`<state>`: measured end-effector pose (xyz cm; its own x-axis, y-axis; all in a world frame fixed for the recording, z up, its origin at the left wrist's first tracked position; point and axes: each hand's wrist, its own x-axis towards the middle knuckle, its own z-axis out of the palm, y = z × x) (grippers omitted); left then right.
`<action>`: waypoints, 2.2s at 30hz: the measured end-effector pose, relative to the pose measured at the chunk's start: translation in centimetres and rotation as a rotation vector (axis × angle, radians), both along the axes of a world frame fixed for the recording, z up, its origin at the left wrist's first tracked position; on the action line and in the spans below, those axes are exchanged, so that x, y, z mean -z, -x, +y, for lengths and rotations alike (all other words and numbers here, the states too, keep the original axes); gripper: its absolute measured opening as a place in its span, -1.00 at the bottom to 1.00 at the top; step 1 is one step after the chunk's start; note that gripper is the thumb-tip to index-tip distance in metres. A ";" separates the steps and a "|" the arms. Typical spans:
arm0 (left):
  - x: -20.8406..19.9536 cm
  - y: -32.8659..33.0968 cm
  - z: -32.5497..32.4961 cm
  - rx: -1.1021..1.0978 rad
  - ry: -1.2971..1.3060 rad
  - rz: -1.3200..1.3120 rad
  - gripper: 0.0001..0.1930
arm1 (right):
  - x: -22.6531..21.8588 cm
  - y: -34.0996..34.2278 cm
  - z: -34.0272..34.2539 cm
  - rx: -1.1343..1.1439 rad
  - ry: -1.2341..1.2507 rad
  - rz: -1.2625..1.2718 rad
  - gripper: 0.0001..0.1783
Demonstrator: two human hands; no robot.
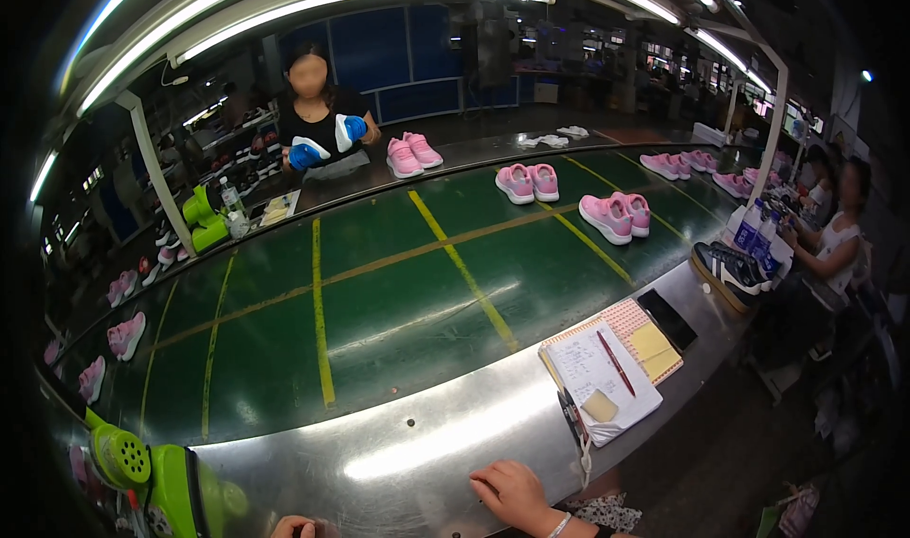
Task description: Inspecting and quality checking manufactured shoes on a conveyor belt in a factory.
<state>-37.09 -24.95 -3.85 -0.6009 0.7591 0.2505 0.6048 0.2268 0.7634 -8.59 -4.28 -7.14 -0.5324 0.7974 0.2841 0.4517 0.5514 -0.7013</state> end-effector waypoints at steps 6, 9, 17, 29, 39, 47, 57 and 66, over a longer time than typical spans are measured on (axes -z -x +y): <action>-0.1 -0.1 0.0 -0.001 0.015 -0.009 -0.94 | 0.7 -0.2 0.1 0.004 0.001 -0.009 -0.85; -0.1 -0.2 0.1 -0.004 0.020 -0.028 -0.94 | 0.7 -0.3 0.1 -0.001 -0.012 -0.008 -0.85; 0.0 -0.1 -0.1 0.028 0.046 0.109 -0.92 | 0.5 -0.3 0.0 0.015 0.022 0.032 -0.82; 1.0 0.4 -0.6 -0.042 0.046 -0.049 -0.92 | 0.7 -0.1 -0.1 0.002 0.016 0.114 -0.81; 1.4 0.6 -0.8 -0.062 0.039 -0.098 -0.93 | 0.9 -0.2 0.0 -0.008 0.021 0.094 -0.81; 0.4 0.1 -0.6 -0.065 0.073 -0.061 -0.93 | 0.8 -0.2 0.0 -0.005 0.034 0.103 -0.81; 0.2 0.1 -0.5 -0.054 0.057 -0.083 -0.93 | 0.5 -0.3 0.0 -0.007 0.039 0.098 -0.81; -0.1 -0.2 -0.4 -0.059 0.070 -0.092 -0.92 | 0.3 -0.5 0.0 -0.008 0.035 0.095 -0.82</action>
